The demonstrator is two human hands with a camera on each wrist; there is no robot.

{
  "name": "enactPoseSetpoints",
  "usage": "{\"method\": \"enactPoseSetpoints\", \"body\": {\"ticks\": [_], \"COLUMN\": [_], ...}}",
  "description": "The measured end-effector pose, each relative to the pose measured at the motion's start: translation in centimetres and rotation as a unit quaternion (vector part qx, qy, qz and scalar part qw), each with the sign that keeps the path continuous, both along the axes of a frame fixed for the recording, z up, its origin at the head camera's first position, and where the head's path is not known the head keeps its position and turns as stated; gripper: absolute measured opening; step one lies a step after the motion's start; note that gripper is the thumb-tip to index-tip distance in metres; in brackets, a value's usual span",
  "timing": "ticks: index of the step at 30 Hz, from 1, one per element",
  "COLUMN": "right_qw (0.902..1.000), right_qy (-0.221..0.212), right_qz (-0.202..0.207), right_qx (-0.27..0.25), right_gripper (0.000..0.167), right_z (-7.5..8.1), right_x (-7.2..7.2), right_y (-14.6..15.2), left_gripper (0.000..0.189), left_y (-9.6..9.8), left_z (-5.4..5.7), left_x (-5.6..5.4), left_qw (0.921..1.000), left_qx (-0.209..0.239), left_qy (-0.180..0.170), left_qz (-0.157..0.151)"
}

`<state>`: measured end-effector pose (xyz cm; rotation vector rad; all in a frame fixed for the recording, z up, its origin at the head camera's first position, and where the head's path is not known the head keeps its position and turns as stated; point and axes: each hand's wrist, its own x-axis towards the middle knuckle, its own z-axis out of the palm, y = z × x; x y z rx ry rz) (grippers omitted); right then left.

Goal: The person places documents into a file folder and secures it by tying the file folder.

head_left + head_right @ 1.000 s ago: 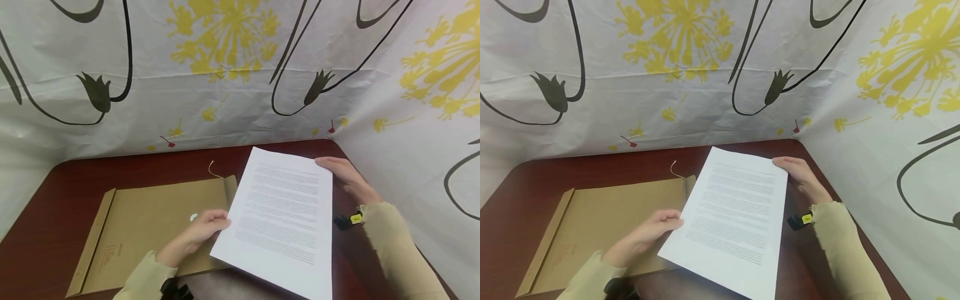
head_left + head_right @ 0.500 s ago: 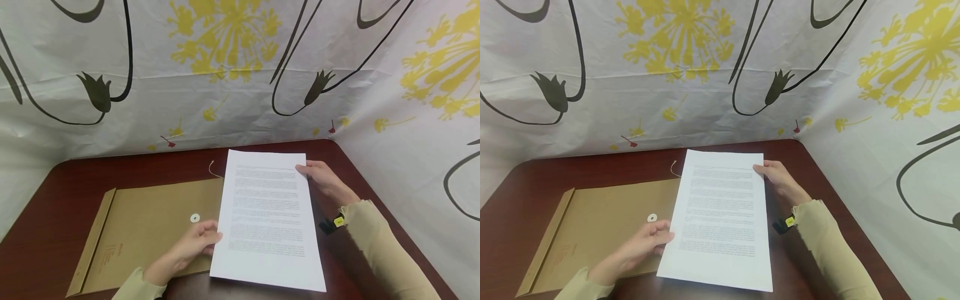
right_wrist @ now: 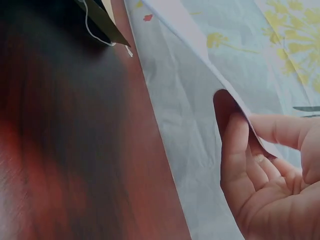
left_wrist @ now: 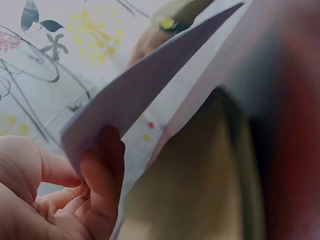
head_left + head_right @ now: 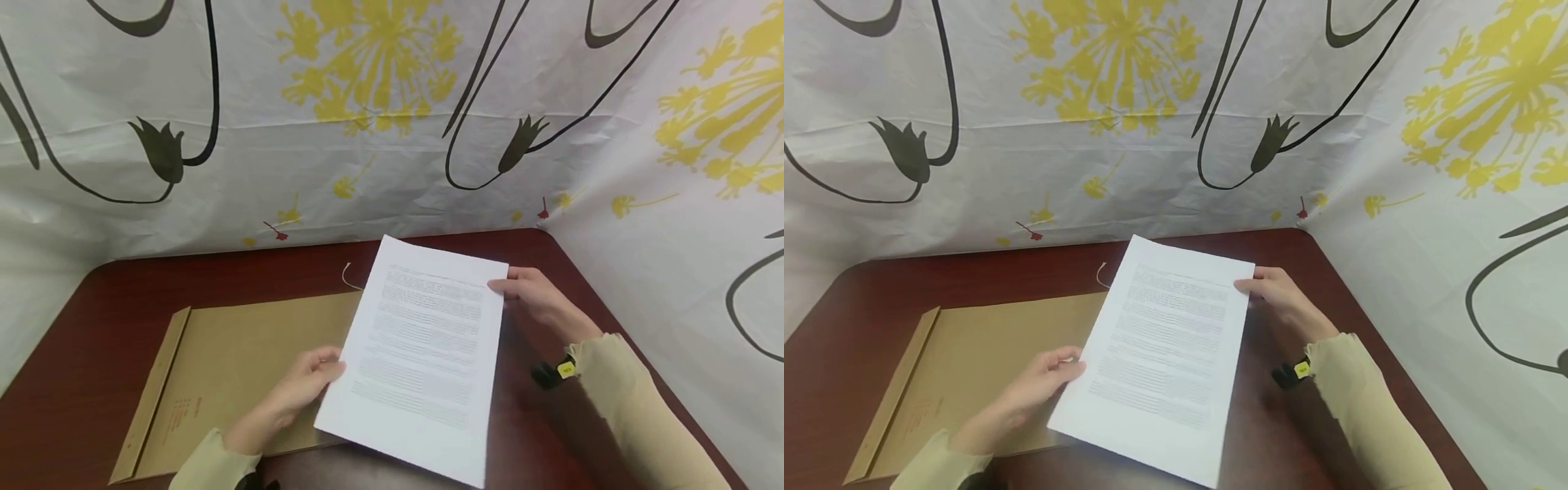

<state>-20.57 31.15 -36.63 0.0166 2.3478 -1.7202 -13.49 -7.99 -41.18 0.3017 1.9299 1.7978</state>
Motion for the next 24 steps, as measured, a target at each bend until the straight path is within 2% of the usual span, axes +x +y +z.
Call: {"method": "enactPoseSetpoints", "body": {"ticks": [2, 5, 9, 12, 14, 16, 20, 24], "right_qw": [0.9997, 0.9974, 0.9895, 0.9851, 0.9853, 0.9869, 0.9934, 0.9965], "right_qy": [-0.005, -0.018, -0.026, -0.029, -0.030, -0.030, -0.028, -0.048], "right_qz": [0.022, 0.069, 0.141, 0.169, 0.167, 0.157, 0.108, 0.044], "right_qx": [-0.002, -0.010, -0.014, -0.018, -0.018, -0.021, -0.026, -0.053], "right_gripper": [0.027, 0.016, 0.010, 0.013, 0.016, 0.020, 0.020, 0.022], "right_z": [0.0, -0.1, -0.5, -0.9, -1.2, -1.4, -1.9, -2.4], "right_x": [0.6, 1.7, 3.4, 4.6, 5.4, 6.3, 8.3, 10.1], "right_y": [0.6, 1.6, 2.8, 3.3, 3.4, 3.7, 5.1, 7.5], "left_gripper": [0.027, 0.025, 0.022, 0.022, 0.023, 0.025, 0.029, 0.027], "left_y": [-0.5, -1.4, -2.2, -2.2, -2.0, -1.6, -0.4, 0.7], "left_z": [0.3, 0.8, 1.2, 1.4, 1.4, 1.4, 1.4, 1.3], "left_x": [-0.7, -2.1, -4.0, -5.2, -5.8, -6.1, -6.3, -5.8], "left_qw": [0.9996, 0.9981, 0.9951, 0.9905, 0.9864, 0.9842, 0.9888, 0.9922], "left_qx": [-0.021, -0.048, -0.066, -0.081, -0.094, -0.102, -0.088, -0.082], "left_qy": [0.016, 0.037, 0.048, 0.063, 0.077, 0.087, 0.078, 0.075], "left_qz": [0.003, -0.013, -0.056, -0.092, -0.111, -0.116, -0.092, -0.056]}}
